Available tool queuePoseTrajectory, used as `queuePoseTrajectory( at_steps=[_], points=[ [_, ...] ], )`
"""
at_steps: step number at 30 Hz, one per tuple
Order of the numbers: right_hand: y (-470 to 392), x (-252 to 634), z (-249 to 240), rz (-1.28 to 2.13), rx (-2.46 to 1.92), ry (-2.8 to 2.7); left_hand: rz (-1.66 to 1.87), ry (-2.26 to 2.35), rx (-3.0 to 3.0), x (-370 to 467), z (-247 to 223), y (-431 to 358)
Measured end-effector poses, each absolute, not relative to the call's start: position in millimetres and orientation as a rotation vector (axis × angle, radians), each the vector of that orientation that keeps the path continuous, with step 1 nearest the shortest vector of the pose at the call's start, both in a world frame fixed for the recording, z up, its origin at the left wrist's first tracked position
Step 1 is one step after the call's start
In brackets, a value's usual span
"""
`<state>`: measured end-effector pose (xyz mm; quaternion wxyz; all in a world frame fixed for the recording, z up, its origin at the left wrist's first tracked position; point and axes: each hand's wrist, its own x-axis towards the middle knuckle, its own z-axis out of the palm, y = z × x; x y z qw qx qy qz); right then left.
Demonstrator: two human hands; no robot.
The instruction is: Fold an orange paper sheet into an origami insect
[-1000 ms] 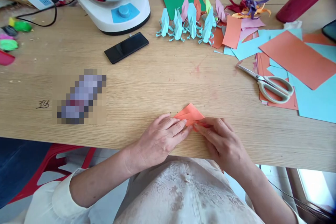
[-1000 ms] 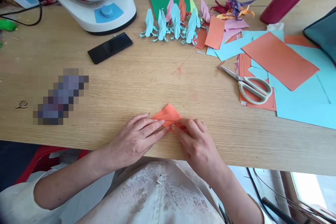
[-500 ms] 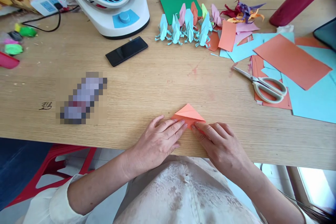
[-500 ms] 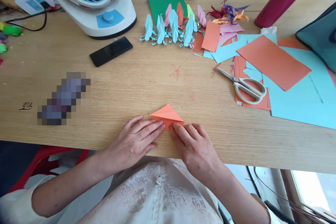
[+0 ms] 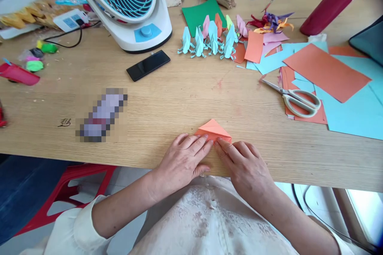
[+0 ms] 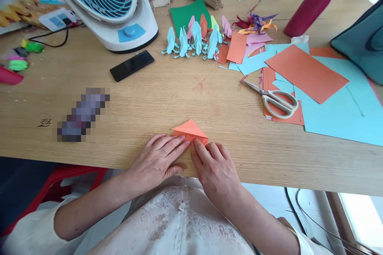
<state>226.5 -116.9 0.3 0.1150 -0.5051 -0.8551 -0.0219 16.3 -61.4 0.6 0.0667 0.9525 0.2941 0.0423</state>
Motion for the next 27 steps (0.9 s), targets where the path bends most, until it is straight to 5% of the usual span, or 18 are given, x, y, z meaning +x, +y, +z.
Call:
queuePoseTrajectory(
  at_steps=[13,20,27],
  points=[
    [-133.0,221.8,0.3,-0.089,-1.576,-2.395,0.187,0.976,2.848,23.0,2.1,-83.7],
    [-126.2,243.1,-3.3,-0.056,-1.453,-2.486,0.72,0.584,2.745,18.0,36.4,-59.2],
    [-106.9,265.0,-4.0,0.099,-1.27,-2.553,0.439,0.339,2.8,18.3,1.3,1.7]
  ],
)
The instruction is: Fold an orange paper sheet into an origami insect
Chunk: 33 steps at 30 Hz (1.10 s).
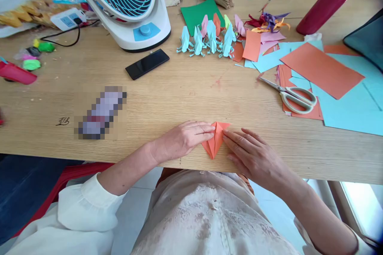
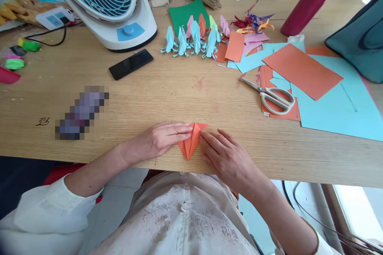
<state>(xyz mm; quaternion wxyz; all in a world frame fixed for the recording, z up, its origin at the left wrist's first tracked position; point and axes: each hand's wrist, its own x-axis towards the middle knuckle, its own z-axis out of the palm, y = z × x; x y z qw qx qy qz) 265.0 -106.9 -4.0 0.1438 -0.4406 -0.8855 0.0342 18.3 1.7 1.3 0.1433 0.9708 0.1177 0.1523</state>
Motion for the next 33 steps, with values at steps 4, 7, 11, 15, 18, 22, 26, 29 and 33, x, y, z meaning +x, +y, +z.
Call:
queuePoseTrajectory(
  at_steps=[4,7,11,15,18,22,26,29,33],
  points=[
    [-100.1,266.2,-4.5,0.105,-1.304,-2.546,0.436,0.393,2.822,17.4,-1.2,-13.7],
    [-97.4,265.4,-6.0,0.103,-1.326,-2.558,0.35,0.359,2.831,18.0,4.8,-22.1],
    [-98.7,265.2,-3.8,0.142,-1.353,-2.52,0.305,0.322,2.855,20.0,7.4,-21.9],
    [-114.3,261.6,-2.0,0.21,-1.409,-2.331,0.357,0.375,2.837,26.5,2.7,-29.3],
    [-131.1,257.2,-5.5,0.237,-1.348,-2.367,0.474,0.598,2.804,36.8,-2.7,-44.2],
    [-144.4,255.4,-9.1,0.152,-1.337,-2.417,0.521,0.737,2.82,44.2,-4.1,-57.0],
    [-150.6,257.6,-7.2,0.029,-1.318,-2.439,0.444,0.551,2.869,29.5,-0.2,-58.3],
    [-157.6,258.5,-9.2,-0.022,-1.297,-2.446,0.387,0.436,2.879,14.8,-1.1,-63.9],
    [-165.4,256.5,-19.3,-0.056,-1.321,-2.377,0.537,0.473,2.874,10.7,-9.7,-77.2]
  ],
)
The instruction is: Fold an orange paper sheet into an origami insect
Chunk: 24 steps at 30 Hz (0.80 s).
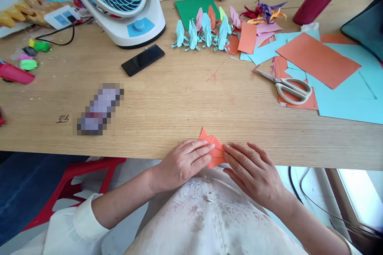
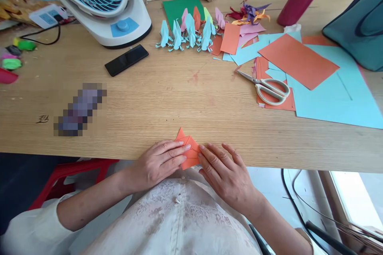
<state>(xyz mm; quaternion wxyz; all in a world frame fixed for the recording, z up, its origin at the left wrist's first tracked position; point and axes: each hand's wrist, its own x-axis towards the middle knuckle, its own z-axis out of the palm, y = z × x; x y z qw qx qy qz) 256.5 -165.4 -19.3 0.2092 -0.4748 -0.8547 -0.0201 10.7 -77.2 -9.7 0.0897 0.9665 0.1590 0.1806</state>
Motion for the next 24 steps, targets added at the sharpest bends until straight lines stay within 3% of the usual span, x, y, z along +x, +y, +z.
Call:
queuePoseTrajectory(
  at_steps=[5,14,24],
  points=[
    [-162.8,251.2,-27.1,-0.06,-1.318,-2.245,0.775,0.603,2.838,21.1,-20.0,-87.3],
    [-160.0,241.4,-18.7,0.072,-1.395,-2.118,0.704,0.771,2.735,20.0,-16.2,-89.0],
    [-152.2,241.1,-15.5,0.25,-1.408,-2.096,0.852,0.909,2.671,26.5,-19.0,-95.1]
  ],
)
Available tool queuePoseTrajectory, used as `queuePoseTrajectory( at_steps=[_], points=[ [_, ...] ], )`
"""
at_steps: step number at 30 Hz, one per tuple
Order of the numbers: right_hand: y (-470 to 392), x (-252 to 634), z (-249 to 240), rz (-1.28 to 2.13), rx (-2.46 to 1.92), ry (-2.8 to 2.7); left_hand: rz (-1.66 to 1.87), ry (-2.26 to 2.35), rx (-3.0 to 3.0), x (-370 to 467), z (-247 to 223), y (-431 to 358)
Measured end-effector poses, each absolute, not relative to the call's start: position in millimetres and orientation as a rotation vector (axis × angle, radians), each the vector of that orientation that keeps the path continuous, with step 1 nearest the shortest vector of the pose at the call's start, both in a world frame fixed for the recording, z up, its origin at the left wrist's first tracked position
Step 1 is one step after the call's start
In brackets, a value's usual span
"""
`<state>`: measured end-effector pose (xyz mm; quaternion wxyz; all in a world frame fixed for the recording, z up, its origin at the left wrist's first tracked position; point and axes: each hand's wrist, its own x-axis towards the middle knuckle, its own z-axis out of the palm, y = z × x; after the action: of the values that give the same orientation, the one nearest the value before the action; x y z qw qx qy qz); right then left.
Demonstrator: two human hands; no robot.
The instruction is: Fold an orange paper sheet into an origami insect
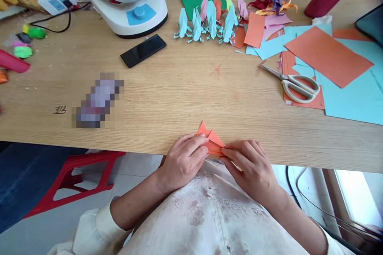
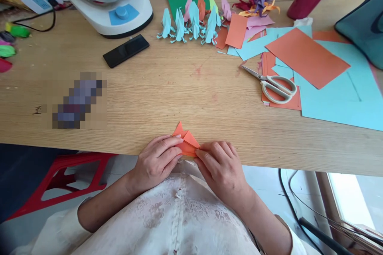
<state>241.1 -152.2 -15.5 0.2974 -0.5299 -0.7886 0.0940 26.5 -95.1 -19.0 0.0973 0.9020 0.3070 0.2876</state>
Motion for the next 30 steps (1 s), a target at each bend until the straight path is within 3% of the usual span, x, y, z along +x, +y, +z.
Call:
queuePoseTrajectory(
  at_steps=[15,30],
  points=[
    [-132.0,254.1,3.9,0.694,-1.334,-2.131,0.66,0.887,2.737,29.2,-13.2,-92.7],
    [-128.9,258.5,9.7,0.768,-1.393,-2.129,0.598,1.002,2.603,34.1,-6.0,-90.9]
  ],
)
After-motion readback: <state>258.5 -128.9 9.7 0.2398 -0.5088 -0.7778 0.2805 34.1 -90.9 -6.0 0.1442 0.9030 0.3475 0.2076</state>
